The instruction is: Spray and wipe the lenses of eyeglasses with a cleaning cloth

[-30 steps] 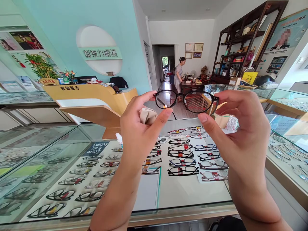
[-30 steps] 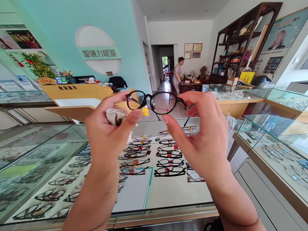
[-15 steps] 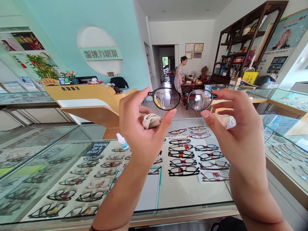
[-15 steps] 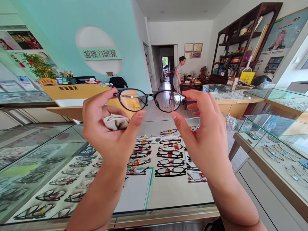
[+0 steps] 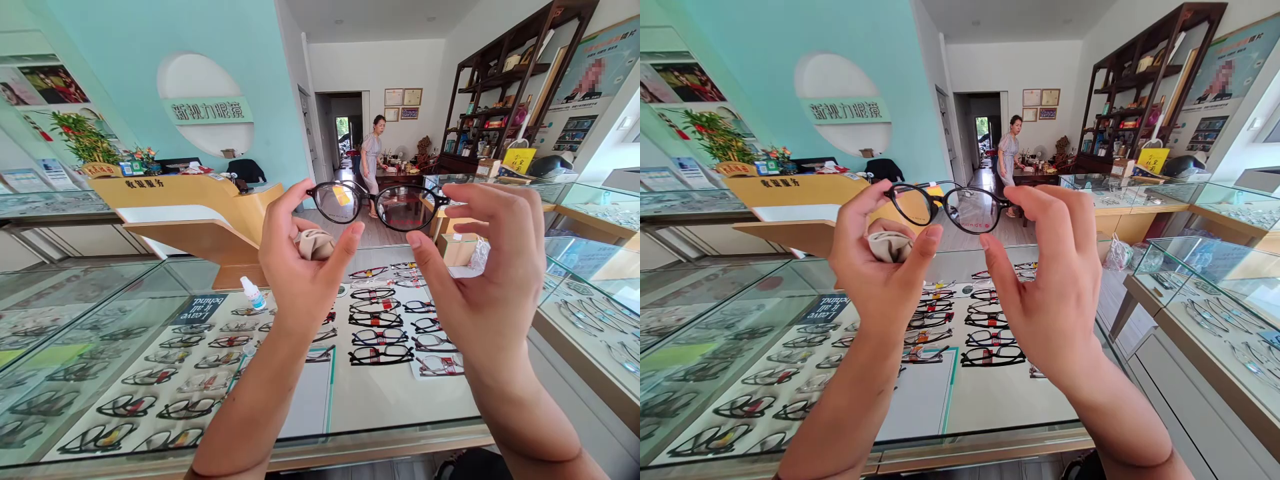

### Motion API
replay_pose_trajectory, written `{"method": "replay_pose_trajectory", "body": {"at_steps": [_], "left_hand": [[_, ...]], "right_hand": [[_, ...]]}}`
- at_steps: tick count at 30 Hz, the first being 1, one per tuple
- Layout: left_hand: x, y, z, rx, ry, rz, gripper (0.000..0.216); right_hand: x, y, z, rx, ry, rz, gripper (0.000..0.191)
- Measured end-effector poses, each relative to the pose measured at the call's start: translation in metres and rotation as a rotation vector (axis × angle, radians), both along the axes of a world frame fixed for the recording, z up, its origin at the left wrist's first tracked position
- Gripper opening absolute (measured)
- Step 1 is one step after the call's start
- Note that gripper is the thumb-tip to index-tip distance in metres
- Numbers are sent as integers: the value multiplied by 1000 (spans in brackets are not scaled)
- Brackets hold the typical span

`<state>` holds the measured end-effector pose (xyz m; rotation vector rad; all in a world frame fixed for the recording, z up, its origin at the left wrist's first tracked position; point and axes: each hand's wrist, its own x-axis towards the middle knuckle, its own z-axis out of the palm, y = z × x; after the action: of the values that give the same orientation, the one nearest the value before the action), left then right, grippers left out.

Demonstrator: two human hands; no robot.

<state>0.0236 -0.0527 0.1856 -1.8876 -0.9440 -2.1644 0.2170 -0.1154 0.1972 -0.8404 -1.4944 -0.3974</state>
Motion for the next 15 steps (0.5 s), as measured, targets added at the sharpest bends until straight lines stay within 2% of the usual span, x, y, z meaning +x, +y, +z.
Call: {"method": "replay_pose_trajectory", "body": {"at_steps": [6,10,15], "left_hand": [[1,6,1,46,-46,-28,56],[2,6,1,154,-58,27,55],[3,3,0,199,-73,81,60]], "right_hand": [[-5,2,-2,18,8,15,46],[-2,10,-3,-28,52,78,45],[2,21,-6,-110,81,146,45]]}}
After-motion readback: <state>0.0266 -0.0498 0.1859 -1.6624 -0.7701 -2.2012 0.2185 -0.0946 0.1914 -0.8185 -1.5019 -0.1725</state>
